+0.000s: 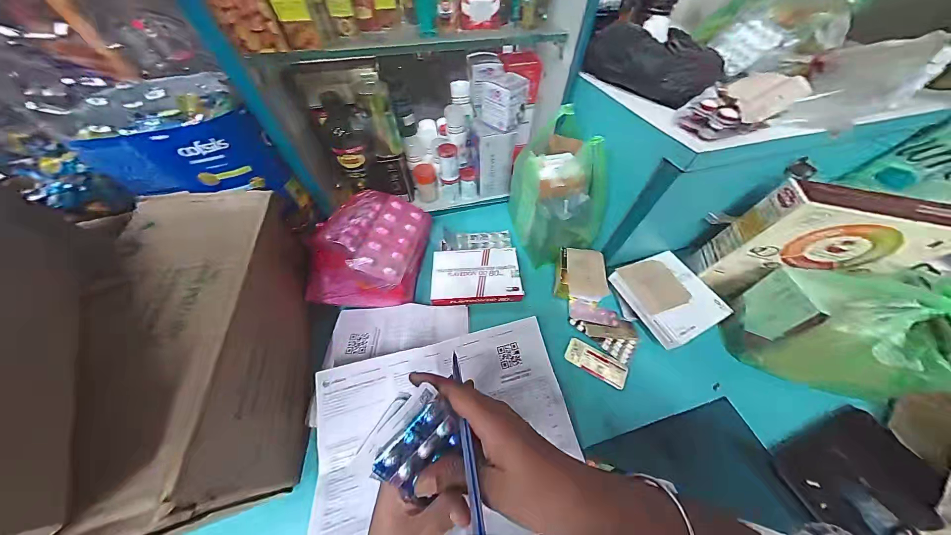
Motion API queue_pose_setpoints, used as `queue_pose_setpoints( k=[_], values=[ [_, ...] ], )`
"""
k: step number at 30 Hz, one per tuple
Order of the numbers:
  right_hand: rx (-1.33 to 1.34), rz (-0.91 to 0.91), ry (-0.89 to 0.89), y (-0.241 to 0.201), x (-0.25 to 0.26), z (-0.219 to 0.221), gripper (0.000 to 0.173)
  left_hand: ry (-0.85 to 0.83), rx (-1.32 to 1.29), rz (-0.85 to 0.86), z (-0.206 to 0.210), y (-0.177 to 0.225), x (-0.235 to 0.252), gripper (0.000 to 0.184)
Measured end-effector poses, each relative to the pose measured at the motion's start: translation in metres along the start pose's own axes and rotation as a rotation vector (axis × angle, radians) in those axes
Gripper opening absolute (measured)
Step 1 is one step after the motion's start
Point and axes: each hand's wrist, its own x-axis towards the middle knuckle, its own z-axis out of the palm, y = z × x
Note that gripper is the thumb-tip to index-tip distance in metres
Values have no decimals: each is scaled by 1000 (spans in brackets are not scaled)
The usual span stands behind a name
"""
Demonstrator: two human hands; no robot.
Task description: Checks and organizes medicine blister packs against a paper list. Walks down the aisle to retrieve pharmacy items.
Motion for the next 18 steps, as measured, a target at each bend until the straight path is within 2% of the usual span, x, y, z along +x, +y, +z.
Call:
queue_pose_setpoints(
  k=[4,6,10,12,14,18],
  values=[
    [-48,-55,193,15,-27,1,76,20,-61,-148,14,-2,4,30],
    [-163,-68,281,18,-39,-3,81,-2,-65,-195,21,-5,6,25],
    [-271,-114,352,22,-68,-49,90,-131,-218,-308,28,-6,9,22],
    [-547,-22,455,33,-85,-88,82,-80,-372,-447,29,-7,11,22],
    [-874,103,446,57,-98,-126,86,-30,-545,-584,28,-8,13,30],
    [-1006,269,303,81,-103,-156,106,25,-663,-694,28,-14,13,36]
  ],
)
